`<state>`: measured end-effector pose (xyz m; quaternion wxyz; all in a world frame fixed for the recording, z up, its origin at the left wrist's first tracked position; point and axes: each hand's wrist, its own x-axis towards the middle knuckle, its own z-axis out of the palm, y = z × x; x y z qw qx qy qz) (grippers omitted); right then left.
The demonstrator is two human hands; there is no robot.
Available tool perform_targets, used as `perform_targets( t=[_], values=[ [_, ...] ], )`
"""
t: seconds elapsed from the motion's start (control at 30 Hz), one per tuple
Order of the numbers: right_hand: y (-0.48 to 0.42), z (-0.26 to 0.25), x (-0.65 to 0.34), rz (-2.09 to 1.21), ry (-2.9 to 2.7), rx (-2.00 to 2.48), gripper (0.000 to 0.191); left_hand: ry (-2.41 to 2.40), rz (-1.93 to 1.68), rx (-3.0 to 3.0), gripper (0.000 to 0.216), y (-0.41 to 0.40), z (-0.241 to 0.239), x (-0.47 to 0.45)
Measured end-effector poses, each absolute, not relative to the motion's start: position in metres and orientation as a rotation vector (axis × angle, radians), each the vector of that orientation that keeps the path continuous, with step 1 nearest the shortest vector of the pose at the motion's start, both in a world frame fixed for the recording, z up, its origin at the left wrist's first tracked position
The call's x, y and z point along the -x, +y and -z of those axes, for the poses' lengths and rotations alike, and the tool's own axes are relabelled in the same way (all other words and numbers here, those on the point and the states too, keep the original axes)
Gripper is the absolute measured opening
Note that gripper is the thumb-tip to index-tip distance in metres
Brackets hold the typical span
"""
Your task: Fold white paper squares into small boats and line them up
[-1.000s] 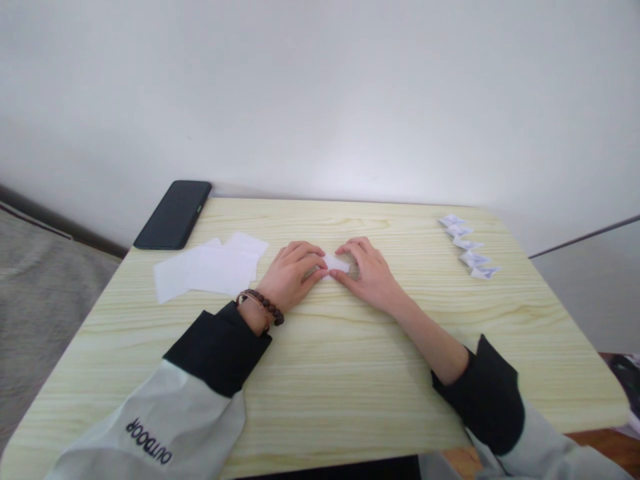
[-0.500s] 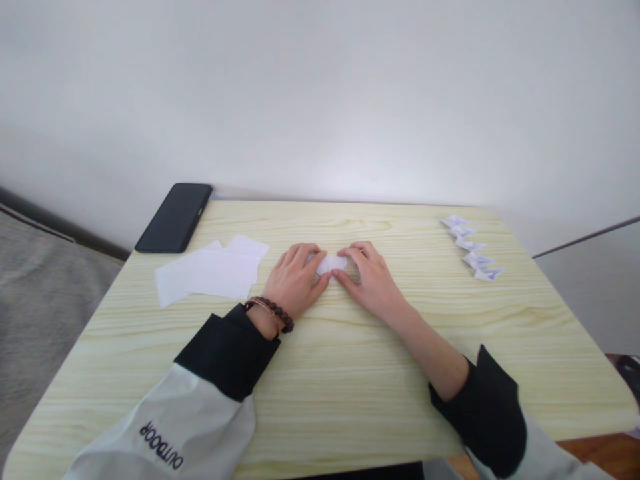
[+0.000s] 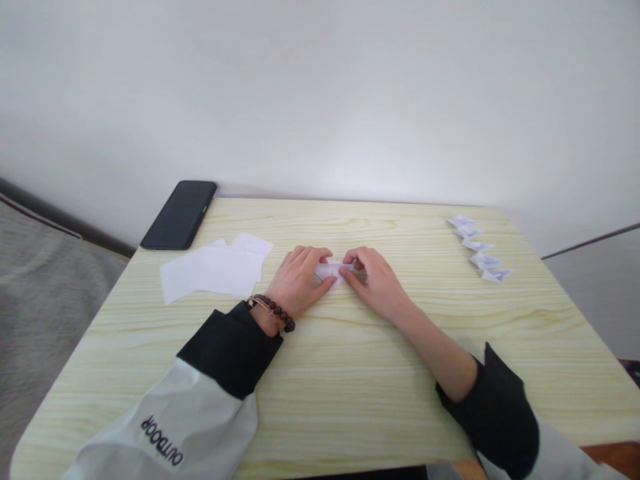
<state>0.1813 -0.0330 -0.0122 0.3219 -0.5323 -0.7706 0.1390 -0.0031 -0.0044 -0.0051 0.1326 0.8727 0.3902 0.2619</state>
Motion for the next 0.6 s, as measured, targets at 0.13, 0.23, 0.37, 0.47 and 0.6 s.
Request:
perform_targets(
  t=[0.13, 0.23, 0.37, 0.47, 0.6],
  values=[
    [-0.0319, 0.0116, -0.1817, -0.395, -2.000, 1.392, 0.014, 1.134, -0.732, -2.521, 0.027, -0.0034, 0.0047, 0.0035],
    [-0.0318, 0.0104, -0.1817, -0.408, -2.013, 1.378, 0.019, 1.148, -0.717, -2.495, 0.025, -0.0019, 0.0047, 0.0041],
    [-0.0321, 0.0079, -0.1815, -0.480, -2.000, 1.354, 0.013, 1.155, -0.785, -2.392, 0.028, 0.0000, 0.0045, 0.0053],
    [-0.0321, 0.0064, -0.1812, -0.519, -1.875, 1.351, 0.014, 1.224, -0.903, -2.287, 0.038, 0.0003, 0.0034, 0.0056],
    [-0.0325, 0.0043, -0.1803, -0.483, -1.709, 1.367, 0.013, 1.279, -0.894, -2.158, 0.048, -0.0011, -0.0005, 0.0052]
  ],
)
